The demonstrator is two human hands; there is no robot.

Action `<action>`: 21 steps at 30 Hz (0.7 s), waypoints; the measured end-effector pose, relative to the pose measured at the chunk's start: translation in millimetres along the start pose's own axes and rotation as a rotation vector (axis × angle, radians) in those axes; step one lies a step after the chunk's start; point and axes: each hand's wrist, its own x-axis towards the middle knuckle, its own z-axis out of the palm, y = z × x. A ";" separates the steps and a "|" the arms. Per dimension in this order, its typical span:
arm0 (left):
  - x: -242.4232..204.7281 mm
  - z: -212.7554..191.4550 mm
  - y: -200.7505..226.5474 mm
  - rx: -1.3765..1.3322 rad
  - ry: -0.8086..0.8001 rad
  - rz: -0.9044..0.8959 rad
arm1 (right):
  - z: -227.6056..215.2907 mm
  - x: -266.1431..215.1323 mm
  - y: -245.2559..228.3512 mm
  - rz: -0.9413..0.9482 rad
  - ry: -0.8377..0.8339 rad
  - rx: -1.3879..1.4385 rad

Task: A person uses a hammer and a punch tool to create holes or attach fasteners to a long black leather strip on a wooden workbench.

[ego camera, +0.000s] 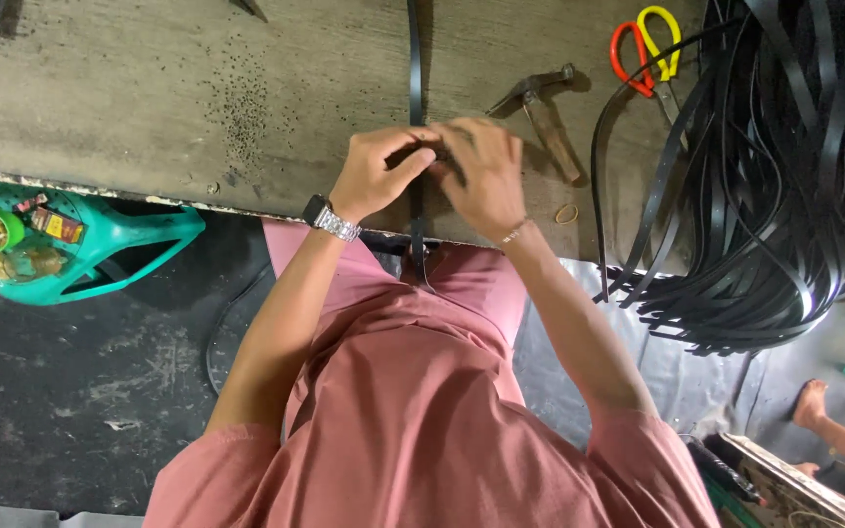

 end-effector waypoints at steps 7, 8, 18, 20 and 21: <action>12.7 0.8 5.2 0.196 0.010 -0.057 | 11.8 14.1 -17.2 0.128 -0.310 0.023; 19.0 1.0 6.9 0.099 0.040 -0.118 | 11.7 14.4 -15.6 0.114 -0.290 0.007; 37.5 -13.1 11.7 -0.047 0.161 -0.179 | 7.2 22.3 -16.6 0.129 -0.371 -0.042; 31.0 -3.3 8.2 -0.220 0.204 -0.211 | 6.2 21.9 -15.7 0.138 -0.349 -0.014; 30.1 -1.4 8.1 -0.222 0.202 -0.217 | 6.0 22.3 -15.0 0.142 -0.354 -0.013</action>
